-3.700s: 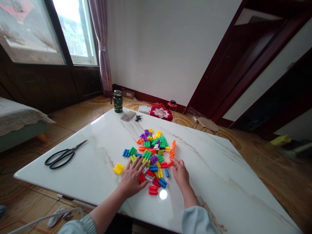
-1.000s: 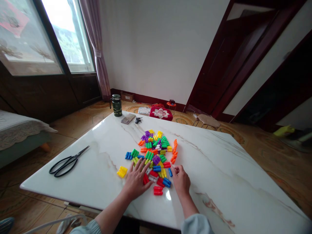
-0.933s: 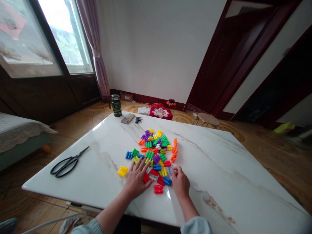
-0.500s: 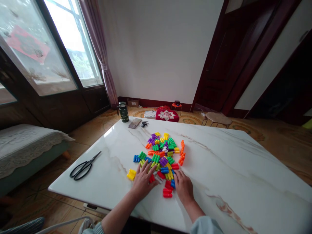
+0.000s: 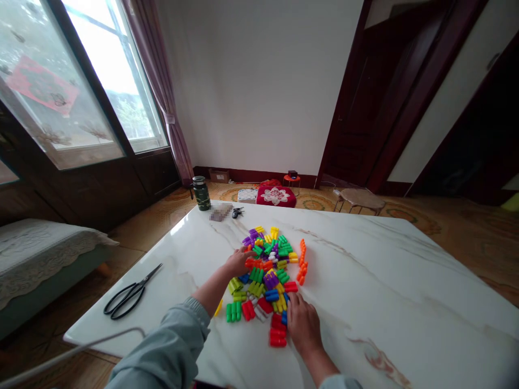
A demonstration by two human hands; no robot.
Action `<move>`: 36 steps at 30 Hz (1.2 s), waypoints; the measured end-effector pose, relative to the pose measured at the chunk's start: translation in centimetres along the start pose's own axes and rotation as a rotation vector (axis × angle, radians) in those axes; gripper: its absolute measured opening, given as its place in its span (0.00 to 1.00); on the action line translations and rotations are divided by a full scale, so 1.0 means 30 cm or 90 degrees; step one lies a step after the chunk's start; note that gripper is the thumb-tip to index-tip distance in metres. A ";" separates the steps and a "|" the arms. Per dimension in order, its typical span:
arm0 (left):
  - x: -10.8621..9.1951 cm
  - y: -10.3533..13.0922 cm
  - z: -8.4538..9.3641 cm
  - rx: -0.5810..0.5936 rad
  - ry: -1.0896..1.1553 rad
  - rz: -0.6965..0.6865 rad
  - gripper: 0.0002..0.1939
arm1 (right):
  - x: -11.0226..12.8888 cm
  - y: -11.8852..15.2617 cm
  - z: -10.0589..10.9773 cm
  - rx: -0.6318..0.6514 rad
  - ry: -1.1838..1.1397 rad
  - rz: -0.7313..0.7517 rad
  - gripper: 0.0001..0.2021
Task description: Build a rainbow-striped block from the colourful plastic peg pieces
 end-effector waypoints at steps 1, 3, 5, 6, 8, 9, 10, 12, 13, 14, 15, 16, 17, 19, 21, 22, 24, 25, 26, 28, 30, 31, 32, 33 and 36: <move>0.010 -0.004 -0.004 0.004 0.004 0.003 0.30 | 0.001 0.000 0.003 -0.007 0.000 0.002 0.12; 0.026 -0.002 -0.006 -0.001 0.013 0.011 0.25 | 0.004 0.000 0.009 -0.021 0.000 0.008 0.12; 0.037 0.006 -0.004 -0.017 0.028 0.021 0.20 | 0.005 0.002 0.010 -0.031 -0.003 0.012 0.11; 0.041 0.011 -0.001 -0.028 0.039 0.026 0.18 | 0.004 0.003 0.009 -0.035 -0.005 0.013 0.11; 0.047 0.016 0.011 -0.058 0.068 0.037 0.17 | 0.002 0.005 0.005 -0.041 -0.006 0.014 0.11; 0.050 0.017 0.022 -0.078 0.086 0.044 0.16 | 0.001 0.006 0.003 -0.044 -0.006 0.014 0.11; 0.052 0.018 0.036 -0.101 0.107 0.050 0.15 | 0.000 0.006 0.002 -0.046 -0.004 0.014 0.11; 0.055 0.022 0.072 -0.160 0.154 0.066 0.14 | 0.001 0.006 0.002 -0.049 -0.003 0.015 0.11; 0.054 0.028 0.089 -0.191 0.180 0.076 0.13 | 0.002 0.006 0.003 -0.048 -0.005 0.014 0.11; 0.051 0.038 0.103 -0.221 0.208 0.087 0.13 | 0.003 0.005 0.005 -0.046 -0.008 0.013 0.11; 0.043 0.053 0.111 -0.247 0.235 0.098 0.14 | 0.004 0.004 0.007 -0.042 -0.011 0.010 0.12; 0.029 0.074 0.111 -0.268 0.259 0.108 0.14 | 0.005 0.003 0.010 -0.036 -0.015 0.007 0.12; 0.009 0.100 0.103 -0.284 0.289 0.116 0.15 | 0.005 0.003 0.012 -0.028 -0.018 0.004 0.12; -0.056 0.167 0.062 -0.298 0.356 0.119 0.16 | 0.006 0.002 0.017 -0.016 -0.020 -0.006 0.12; -0.148 0.241 0.003 -0.292 0.470 0.094 0.17 | 0.006 0.003 0.024 -0.010 -0.022 -0.014 0.12; -0.201 0.277 -0.022 -0.284 0.491 0.068 0.18 | 0.006 0.004 0.027 -0.010 -0.023 -0.017 0.12; -0.306 0.334 -0.047 -0.274 0.438 -0.012 0.17 | 0.007 0.005 0.033 -0.010 -0.028 -0.019 0.12; -0.344 0.351 -0.050 -0.270 0.390 -0.044 0.16 | 0.007 0.006 0.034 -0.009 -0.030 -0.019 0.11; -0.366 0.359 -0.044 -0.272 0.334 -0.062 0.16 | 0.007 0.006 0.035 -0.008 -0.031 -0.019 0.11; -0.359 0.344 -0.013 -0.287 0.220 -0.049 0.15 | 0.008 0.004 0.037 -0.007 -0.031 -0.020 0.12; -0.302 0.296 0.030 -0.292 0.115 0.011 0.15 | 0.008 0.002 0.037 -0.008 -0.028 -0.023 0.12; -0.267 0.264 0.045 -0.276 0.068 0.046 0.15 | 0.008 0.000 0.036 -0.008 -0.025 -0.024 0.12; -0.233 0.230 0.054 -0.247 0.031 0.076 0.15 | 0.009 -0.001 0.034 -0.008 -0.023 -0.023 0.12; -0.204 0.195 0.056 -0.212 0.004 0.098 0.15 | 0.010 -0.001 0.032 -0.008 -0.022 -0.022 0.12; -0.160 0.101 0.038 -0.122 -0.019 0.106 0.17 | 0.009 -0.001 0.027 -0.008 -0.019 -0.021 0.11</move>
Point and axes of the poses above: each hand's wrist, its own y-axis away from the middle knuckle, its own z-axis out of the back of the hand, x = y × z, the point moved 8 cm from there along -y, towards the middle knuckle, and after that the axes turned 6 degrees about -x, right-handed, at the moved point
